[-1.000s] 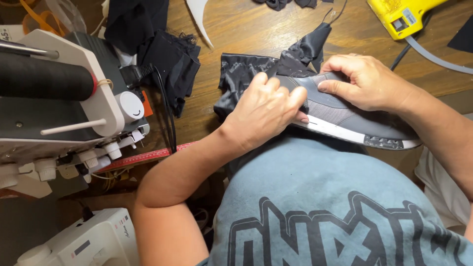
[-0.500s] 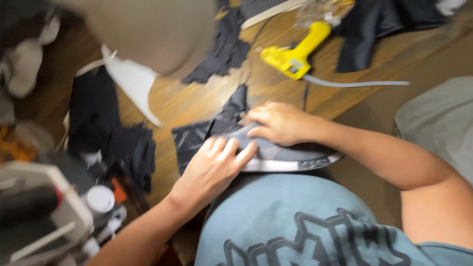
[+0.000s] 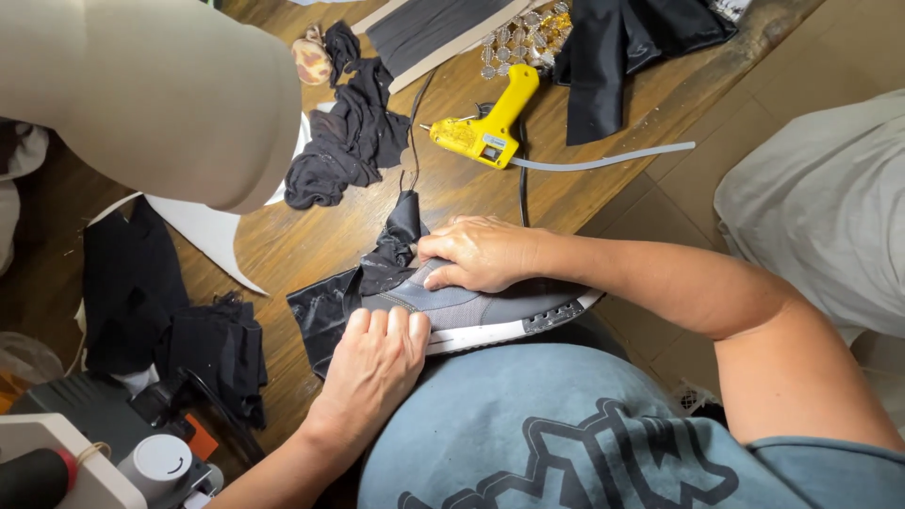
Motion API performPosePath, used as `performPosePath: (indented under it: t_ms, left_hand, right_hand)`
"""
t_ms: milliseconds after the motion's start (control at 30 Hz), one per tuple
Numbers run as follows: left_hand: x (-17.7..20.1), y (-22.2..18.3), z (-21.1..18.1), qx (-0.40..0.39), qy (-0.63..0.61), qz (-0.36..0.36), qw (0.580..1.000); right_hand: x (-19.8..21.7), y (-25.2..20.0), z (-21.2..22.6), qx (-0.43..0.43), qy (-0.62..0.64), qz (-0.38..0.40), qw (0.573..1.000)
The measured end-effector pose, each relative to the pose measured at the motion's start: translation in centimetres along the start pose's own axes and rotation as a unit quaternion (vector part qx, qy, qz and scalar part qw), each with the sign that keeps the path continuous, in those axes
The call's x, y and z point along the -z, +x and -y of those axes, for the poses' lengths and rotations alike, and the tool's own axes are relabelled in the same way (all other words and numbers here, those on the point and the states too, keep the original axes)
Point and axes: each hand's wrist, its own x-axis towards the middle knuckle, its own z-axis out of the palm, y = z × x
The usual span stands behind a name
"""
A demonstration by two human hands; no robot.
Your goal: Customizing a sneaker by fitting and trimming black fabric around the heel area
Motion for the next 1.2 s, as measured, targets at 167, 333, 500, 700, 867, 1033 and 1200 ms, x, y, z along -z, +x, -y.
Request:
performPosePath:
  t_ms: [167,333,500,700,867,1033,1200]
  left_hand:
    - [-1.0,-0.2,1.2,-0.047,-0.124,0.027,0.991]
    - [-2.5,1.3,2.1,-0.085,-0.259,0.117,0.955]
    - [-3.5,0.4,1.9,-0.087,-0.331,0.044,0.939]
    - [-3.1,-1.7,2.0,0.049,-0.371,-0.056,0.926]
    - [-3.6,-4.4,1.6,0.201,-0.460,-0.028,0.864]
    - [-3.5,-5.5,0.0,0.278,-0.502,-0.020,0.819]
    - [-3.7,-5.3,-0.4,0.373,-0.516,0.028,0.771]
  right_hand:
    - [-0.6,0.3,0.0,0.050,-0.018,-0.028,0.998]
    - [-0.8,-0.5,0.3,0.086,-0.056,-0.073,0.992]
    - [-0.6,-2.3,2.3,0.065,-0.050,-0.134,0.988]
    - [3.7,-7.5,3.3,0.058,-0.154,-0.243,0.956]
    - [4.3,-9.4,4.5,0.081,-0.171,-0.429,0.883]
    - [0.9,-5.7,4.3,0.086,-0.056,-0.376,0.921]
    - [0.6,-1.9,3.0,0.190,-0.053,-0.326,0.924]
